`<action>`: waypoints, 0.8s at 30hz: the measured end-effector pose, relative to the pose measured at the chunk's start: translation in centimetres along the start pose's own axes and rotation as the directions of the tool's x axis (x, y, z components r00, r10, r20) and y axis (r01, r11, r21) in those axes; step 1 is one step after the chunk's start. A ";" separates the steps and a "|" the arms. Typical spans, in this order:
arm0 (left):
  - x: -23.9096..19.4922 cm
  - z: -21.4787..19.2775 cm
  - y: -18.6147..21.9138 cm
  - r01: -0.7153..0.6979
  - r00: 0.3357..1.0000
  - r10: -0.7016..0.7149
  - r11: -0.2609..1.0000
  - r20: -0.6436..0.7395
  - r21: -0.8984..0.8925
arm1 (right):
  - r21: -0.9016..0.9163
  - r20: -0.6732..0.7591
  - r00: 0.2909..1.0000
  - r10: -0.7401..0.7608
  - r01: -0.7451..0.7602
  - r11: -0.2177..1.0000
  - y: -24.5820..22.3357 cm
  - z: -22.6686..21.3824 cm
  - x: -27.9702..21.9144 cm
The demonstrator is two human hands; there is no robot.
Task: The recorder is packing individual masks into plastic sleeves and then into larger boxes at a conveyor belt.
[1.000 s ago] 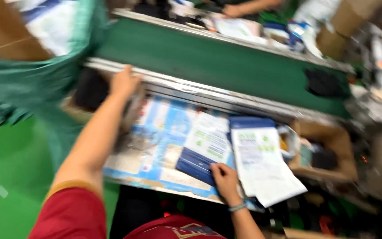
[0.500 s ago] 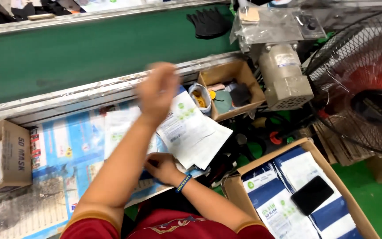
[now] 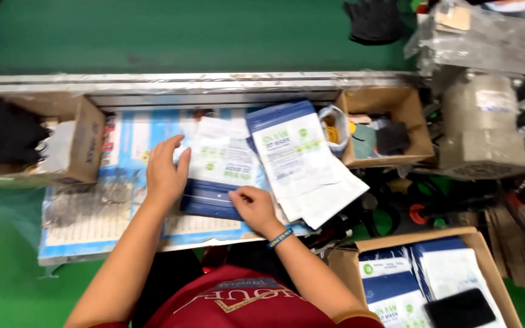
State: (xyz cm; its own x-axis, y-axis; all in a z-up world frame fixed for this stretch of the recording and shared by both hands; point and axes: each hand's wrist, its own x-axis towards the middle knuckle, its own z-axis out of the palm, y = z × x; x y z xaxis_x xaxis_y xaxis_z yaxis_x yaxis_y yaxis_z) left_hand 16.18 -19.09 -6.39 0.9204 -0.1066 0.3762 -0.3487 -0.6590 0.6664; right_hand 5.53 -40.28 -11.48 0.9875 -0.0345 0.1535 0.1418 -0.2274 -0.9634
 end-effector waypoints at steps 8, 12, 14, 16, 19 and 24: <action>-6.3 0.9 -2.2 -0.004 0.973 -0.028 0.991 0.229 0.137 | -0.541 -0.133 0.939 -0.316 0.199 0.818 0.0 1.1 -0.3; -6.1 -0.2 -6.0 0.027 0.955 -0.037 0.999 0.294 0.039 | -0.707 -0.004 0.962 -0.271 0.189 0.682 -0.5 0.4 1.3; -5.6 -1.8 -8.3 0.001 0.970 -0.044 0.984 0.239 0.177 | -0.457 0.311 0.950 -0.023 0.171 0.873 -3.6 0.0 1.9; -5.7 -2.8 -9.3 -0.020 0.979 -0.011 0.989 0.202 0.146 | -0.421 0.445 0.895 -0.012 0.221 0.880 -9.5 -1.1 2.7; -5.8 -3.5 -9.3 -0.039 0.992 0.027 0.995 0.123 0.094 | -0.381 0.632 0.775 0.009 0.300 0.875 -13.9 -3.1 4.8; -5.9 -4.0 -8.3 -0.062 0.998 0.061 0.994 0.015 0.089 | -0.387 0.546 0.821 -0.165 0.422 0.820 -10.2 -9.8 16.2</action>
State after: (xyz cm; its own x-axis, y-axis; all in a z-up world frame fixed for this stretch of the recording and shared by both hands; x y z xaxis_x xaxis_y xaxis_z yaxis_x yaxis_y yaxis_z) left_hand 12.91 -10.02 -11.60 0.8998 -0.1578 0.4067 -0.3882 -0.7149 0.5815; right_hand 19.38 -48.09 3.00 0.8250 0.5403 0.1656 0.5067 -0.5775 -0.6401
